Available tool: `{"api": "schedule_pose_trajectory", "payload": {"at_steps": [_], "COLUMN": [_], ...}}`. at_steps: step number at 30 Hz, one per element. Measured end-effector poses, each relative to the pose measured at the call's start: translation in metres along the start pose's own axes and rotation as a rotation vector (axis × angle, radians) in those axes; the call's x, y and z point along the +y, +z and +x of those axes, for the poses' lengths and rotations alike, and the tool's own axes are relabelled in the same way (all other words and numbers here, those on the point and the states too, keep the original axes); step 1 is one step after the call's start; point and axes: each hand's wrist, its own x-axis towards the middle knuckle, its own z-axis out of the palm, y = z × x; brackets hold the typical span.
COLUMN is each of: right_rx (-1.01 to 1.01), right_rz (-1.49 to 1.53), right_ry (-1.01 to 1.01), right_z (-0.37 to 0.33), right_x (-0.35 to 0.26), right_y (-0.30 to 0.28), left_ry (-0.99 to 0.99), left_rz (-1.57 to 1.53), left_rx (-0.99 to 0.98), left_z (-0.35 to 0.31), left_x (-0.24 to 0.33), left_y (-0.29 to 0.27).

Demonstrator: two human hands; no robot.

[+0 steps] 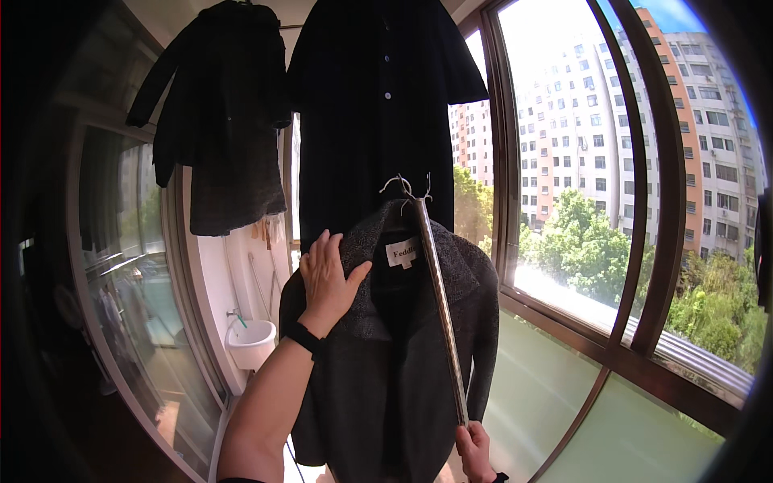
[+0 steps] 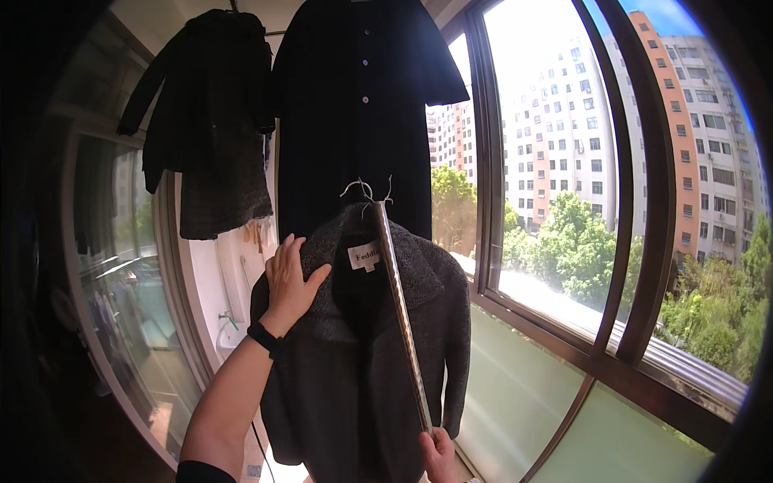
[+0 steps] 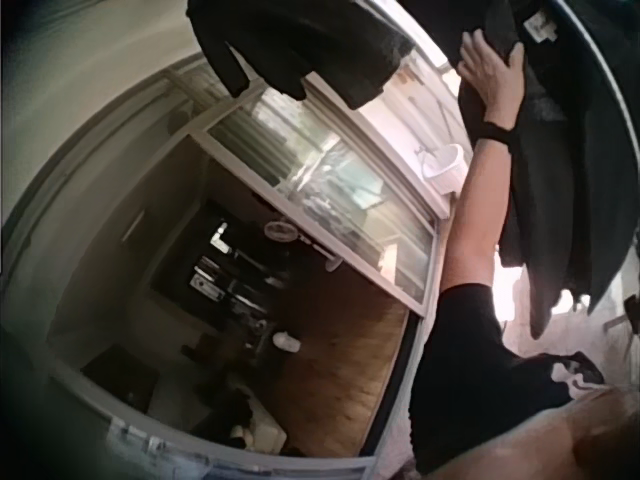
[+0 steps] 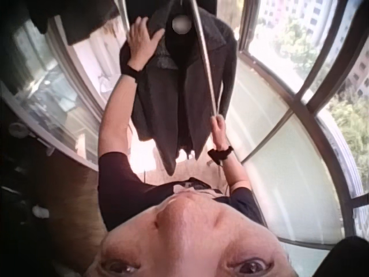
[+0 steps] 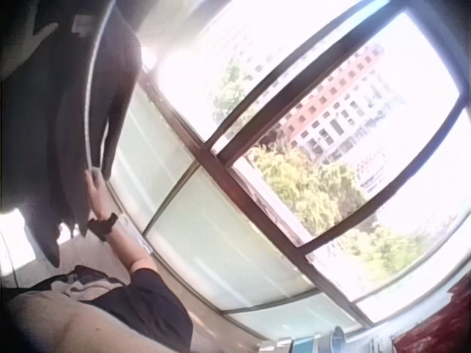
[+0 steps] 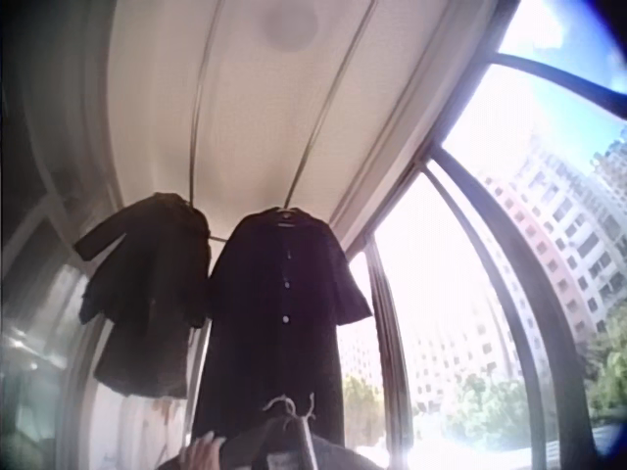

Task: The person places garments onto hangers one at a time and uses a long pole to lift and hang them on a high rack on a balcony.

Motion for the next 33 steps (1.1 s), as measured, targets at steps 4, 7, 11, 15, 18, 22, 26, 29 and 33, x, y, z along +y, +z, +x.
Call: {"api": "schedule_pose_trajectory", "payload": {"at_steps": [4, 7, 11, 15, 18, 22, 26, 29, 33], "right_rx": [0.008, -0.046, -0.041, -0.015, -0.033, -0.222, -0.299, -0.191, -0.477], "right_rz": [0.15, 0.134, 0.071, 0.061, 0.084, 0.172, 0.06, -0.035, -0.465], "right_ry": [-0.008, -0.062, -0.195, -0.288, -0.296, -0.324, -0.451, -0.359, -0.21], "right_z": [0.034, 0.064, 0.108, 0.147, 0.161, 0.153, 0.107, 0.032, -0.067], "right_x": [-0.023, -0.051, -0.099, -0.143, -0.186, -0.228, -0.181, -0.058, 0.09], "right_y": [0.014, 0.031, 0.046, 0.06, 0.061, 0.053, 0.016, -0.005, -0.016], "left_ry": [-0.106, -0.239, -0.605, -0.913, -0.856, -0.611, -0.584, -0.532, -0.64], "left_rz": [-0.237, -0.624, -1.547, -1.872, -1.364, -0.91, -1.257, -1.383, -1.499], "left_rx": [-0.022, -0.248, -0.685, -0.737, -0.605, -0.506, -0.358, -0.37, -0.439], "left_z": [-0.066, -0.165, -0.305, -0.384, -0.352, -0.269, -0.18, -0.106, -0.029], "left_x": [0.046, 0.085, 0.153, 0.197, 0.216, 0.206, 0.172, 0.171, 0.168], "left_y": [-0.014, -0.013, 0.015, 0.068, 0.042, 0.021, 0.026, 0.017, 0.013]}}
